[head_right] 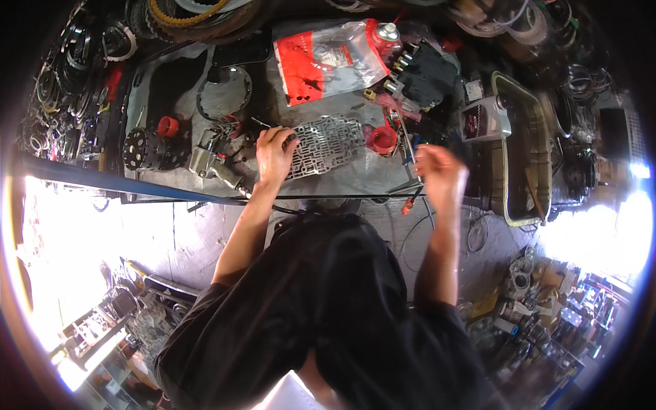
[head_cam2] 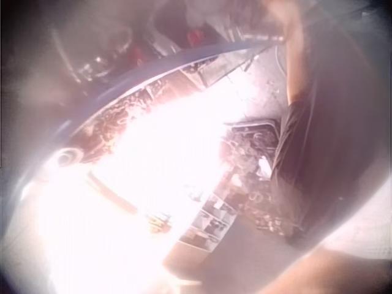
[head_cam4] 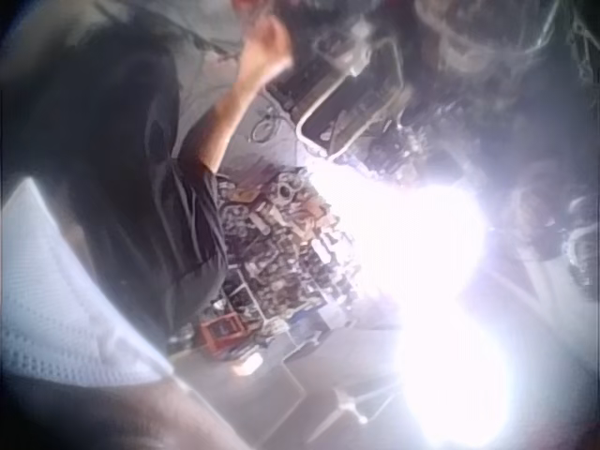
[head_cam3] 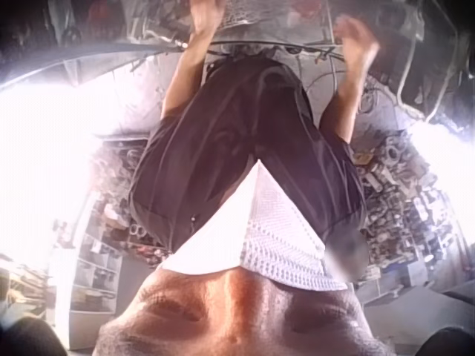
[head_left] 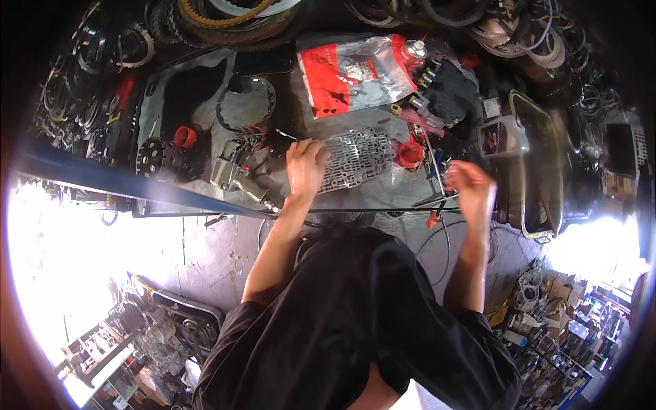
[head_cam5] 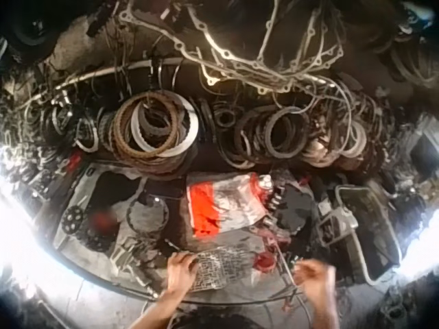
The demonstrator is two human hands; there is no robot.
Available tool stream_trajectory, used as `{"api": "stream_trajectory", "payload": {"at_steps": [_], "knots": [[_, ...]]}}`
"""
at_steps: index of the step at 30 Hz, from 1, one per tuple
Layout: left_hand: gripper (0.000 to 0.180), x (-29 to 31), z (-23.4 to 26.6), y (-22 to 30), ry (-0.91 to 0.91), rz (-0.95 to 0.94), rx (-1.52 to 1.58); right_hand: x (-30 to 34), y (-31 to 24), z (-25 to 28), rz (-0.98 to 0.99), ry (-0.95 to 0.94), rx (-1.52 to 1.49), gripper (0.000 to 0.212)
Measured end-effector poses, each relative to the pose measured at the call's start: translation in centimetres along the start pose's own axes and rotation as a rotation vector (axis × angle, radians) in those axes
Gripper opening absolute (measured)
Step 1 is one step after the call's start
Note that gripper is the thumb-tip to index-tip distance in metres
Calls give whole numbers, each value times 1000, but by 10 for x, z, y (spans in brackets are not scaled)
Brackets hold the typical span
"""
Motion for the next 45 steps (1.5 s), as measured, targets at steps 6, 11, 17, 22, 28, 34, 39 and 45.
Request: {"api": "stream_trajectory", "payload": {"at_steps": [6,11,17,22,28,34,39,45], "knots": [[17,-1,-3,-2,37,-89,-34,-60,74,252,23,496,41,19],[16,-9,-1,7,-1,-94,-122,-152,189,354,-339,526,51,16],[19,-14,-3,15,-165,-8,-161,-219,237,360,-454,247,367,17],[22,-16,0,13,-267,48,-219,-289,283,356,-200,226,1199,27],[19,-14,-1,15,-191,-8,-254,-304,296,371,111,207,1057,36],[21,-16,2,20,-149,21,-203,-272,250,403,-140,268,697,33],[18,-14,3,11,-149,0,-157,-210,199,429,-158,443,693,26],[14,-11,1,4,-102,-85,-125,-133,191,457,-197,458,891,26]]}}
Point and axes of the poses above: each hand's wrist, its own x-axis away from the middle knuckle, its own z-axis out of the back of the hand, y = z × x, the point moved 3 cm from there along -x, towards the middle knuckle, and after that the axes turned 9 degrees about -z, right-handed, at the moved point
